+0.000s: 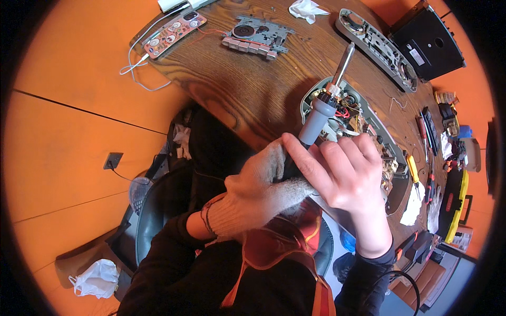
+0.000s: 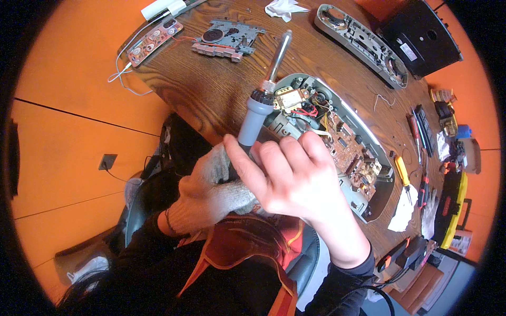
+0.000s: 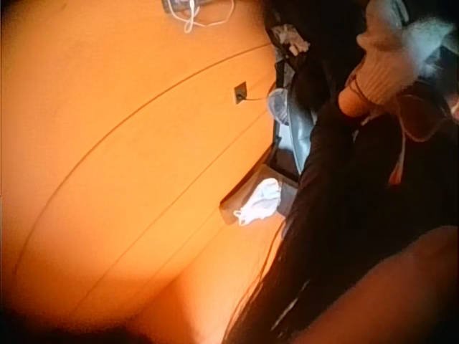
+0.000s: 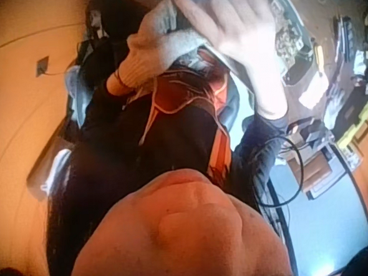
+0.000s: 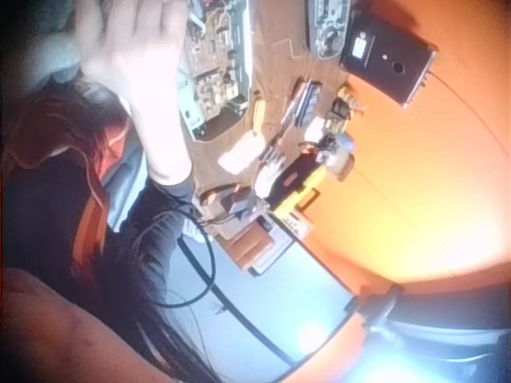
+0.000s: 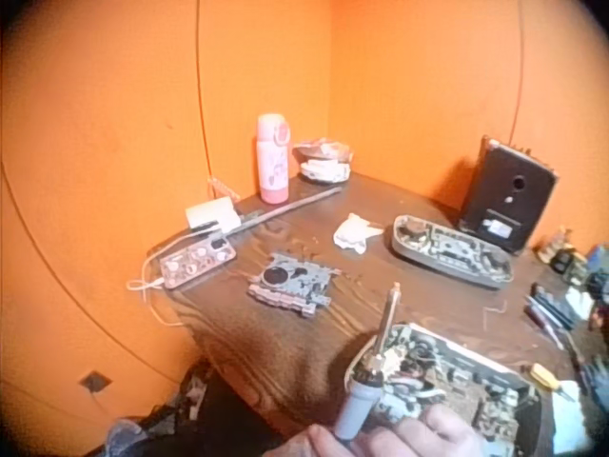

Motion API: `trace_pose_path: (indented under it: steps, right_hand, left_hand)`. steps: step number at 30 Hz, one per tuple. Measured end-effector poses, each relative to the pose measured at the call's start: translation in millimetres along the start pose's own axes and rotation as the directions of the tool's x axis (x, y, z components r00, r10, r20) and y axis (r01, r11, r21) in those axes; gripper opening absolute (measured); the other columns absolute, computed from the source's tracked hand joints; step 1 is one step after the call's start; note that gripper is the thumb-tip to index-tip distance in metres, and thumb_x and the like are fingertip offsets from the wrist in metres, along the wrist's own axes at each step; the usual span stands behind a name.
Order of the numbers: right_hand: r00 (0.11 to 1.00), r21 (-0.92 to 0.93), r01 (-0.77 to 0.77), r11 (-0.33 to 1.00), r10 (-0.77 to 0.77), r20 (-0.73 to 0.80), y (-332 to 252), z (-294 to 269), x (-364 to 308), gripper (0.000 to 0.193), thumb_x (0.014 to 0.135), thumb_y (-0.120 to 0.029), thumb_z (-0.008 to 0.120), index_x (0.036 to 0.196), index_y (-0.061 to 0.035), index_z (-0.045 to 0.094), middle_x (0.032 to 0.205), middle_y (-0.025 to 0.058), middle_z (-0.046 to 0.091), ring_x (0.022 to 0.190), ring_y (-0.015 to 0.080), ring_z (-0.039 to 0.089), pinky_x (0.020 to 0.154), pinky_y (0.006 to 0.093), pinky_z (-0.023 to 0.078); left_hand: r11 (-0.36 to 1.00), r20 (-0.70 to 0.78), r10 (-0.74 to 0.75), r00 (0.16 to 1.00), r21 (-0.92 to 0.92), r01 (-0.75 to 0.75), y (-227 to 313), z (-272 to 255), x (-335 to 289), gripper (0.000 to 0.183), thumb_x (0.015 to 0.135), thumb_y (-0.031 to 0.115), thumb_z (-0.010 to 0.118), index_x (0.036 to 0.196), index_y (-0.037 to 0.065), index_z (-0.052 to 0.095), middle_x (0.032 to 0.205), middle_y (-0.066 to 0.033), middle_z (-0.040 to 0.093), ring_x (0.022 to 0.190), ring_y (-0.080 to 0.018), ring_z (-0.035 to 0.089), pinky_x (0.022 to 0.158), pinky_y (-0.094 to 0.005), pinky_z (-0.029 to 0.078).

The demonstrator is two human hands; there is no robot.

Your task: The person prepares a soldering iron by wiping its tip with a cloth, then solders wires to a circuit board inside a disassembled electronic device. The person holds the device steady with one hand while applying solder with the other.

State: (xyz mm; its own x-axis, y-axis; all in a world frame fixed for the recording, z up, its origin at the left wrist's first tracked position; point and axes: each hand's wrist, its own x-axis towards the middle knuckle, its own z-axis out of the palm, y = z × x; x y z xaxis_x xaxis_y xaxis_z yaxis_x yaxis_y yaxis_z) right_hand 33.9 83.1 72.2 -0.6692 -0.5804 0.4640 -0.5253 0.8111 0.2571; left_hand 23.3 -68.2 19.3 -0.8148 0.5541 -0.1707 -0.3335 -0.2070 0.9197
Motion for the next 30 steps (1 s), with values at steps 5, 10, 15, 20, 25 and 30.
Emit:
trace_pose_path:
  steps: [5,10,15,20,25,30]
  right_hand:
    - [0.99,-0.107,-0.025,0.994,0.009,-0.143,7,-5,-2,0.04,0.067,-0.001,0.064,0.106,-0.0103,0.066,0.058,-0.0023,0.044,0.049,0.0085,0.046,0.047,0.0233,0.033]
    - [0.967,-0.19,-0.236,0.953,0.211,-0.14,19,-9,-4,0.037,0.067,-0.002,0.065,0.103,-0.0118,0.067,0.058,0.0004,0.051,0.048,0.0128,0.048,0.046,0.0252,0.035]
    - [0.882,-0.034,-0.453,0.891,0.454,0.126,26,6,-8,0.037,0.072,-0.001,0.063,0.106,-0.0147,0.06,0.069,0.0094,0.059,0.063,0.0271,0.06,0.056,0.0364,0.047]
    - [0.919,0.073,-0.393,0.917,0.39,0.053,36,21,-3,0.034,0.071,-0.003,0.056,0.104,-0.0111,0.056,0.068,0.0086,0.055,0.064,0.0286,0.06,0.062,0.0358,0.049]
    - [0.918,0.052,-0.396,0.917,0.394,0.046,34,17,2,0.03,0.072,-0.005,0.057,0.101,-0.0111,0.055,0.067,0.0084,0.055,0.066,0.0269,0.061,0.056,0.0353,0.05]
    - [0.892,-0.008,-0.425,0.905,0.42,0.168,39,20,14,0.027,0.077,-0.007,0.058,0.102,-0.0149,0.055,0.074,0.012,0.058,0.065,0.0314,0.061,0.054,0.0397,0.048]
  left_hand:
    - [0.958,-0.014,0.081,0.997,0.276,-0.074,-1,3,-3,0.045,0.078,0.014,0.067,0.116,0.002,0.046,0.089,-0.0109,0.063,0.082,-0.0156,0.063,0.07,-0.0269,0.049]
    - [0.696,-0.18,0.461,0.869,0.681,-0.228,3,8,0,0.061,0.076,0.011,0.069,0.129,0.005,0.04,0.097,-0.014,0.064,0.08,-0.0198,0.065,0.07,-0.0276,0.05]
    - [0.938,-0.05,0.265,0.963,0.247,-0.245,11,-1,9,0.071,0.076,-0.002,0.066,0.136,0.001,0.028,0.118,-0.0133,0.055,0.097,-0.0127,0.058,0.08,-0.0251,0.047]
    - [0.874,0.267,0.297,0.917,0.31,-0.373,19,-14,20,0.063,0.079,-0.003,0.063,0.135,0.001,0.035,0.124,-0.012,0.052,0.098,-0.012,0.057,0.086,-0.0261,0.045]
    - [0.79,0.278,0.246,0.928,0.498,-0.359,27,-21,14,0.046,0.082,0.001,0.059,0.126,0.009,0.048,0.111,-0.01,0.061,0.094,-0.0192,0.062,0.081,-0.0302,0.049]
    - [0.335,0.34,0.46,0.82,0.789,-0.516,26,-23,18,0.031,0.084,0.01,0.056,0.115,0.009,0.056,0.091,-0.0116,0.063,0.078,-0.027,0.062,0.065,-0.035,0.049]
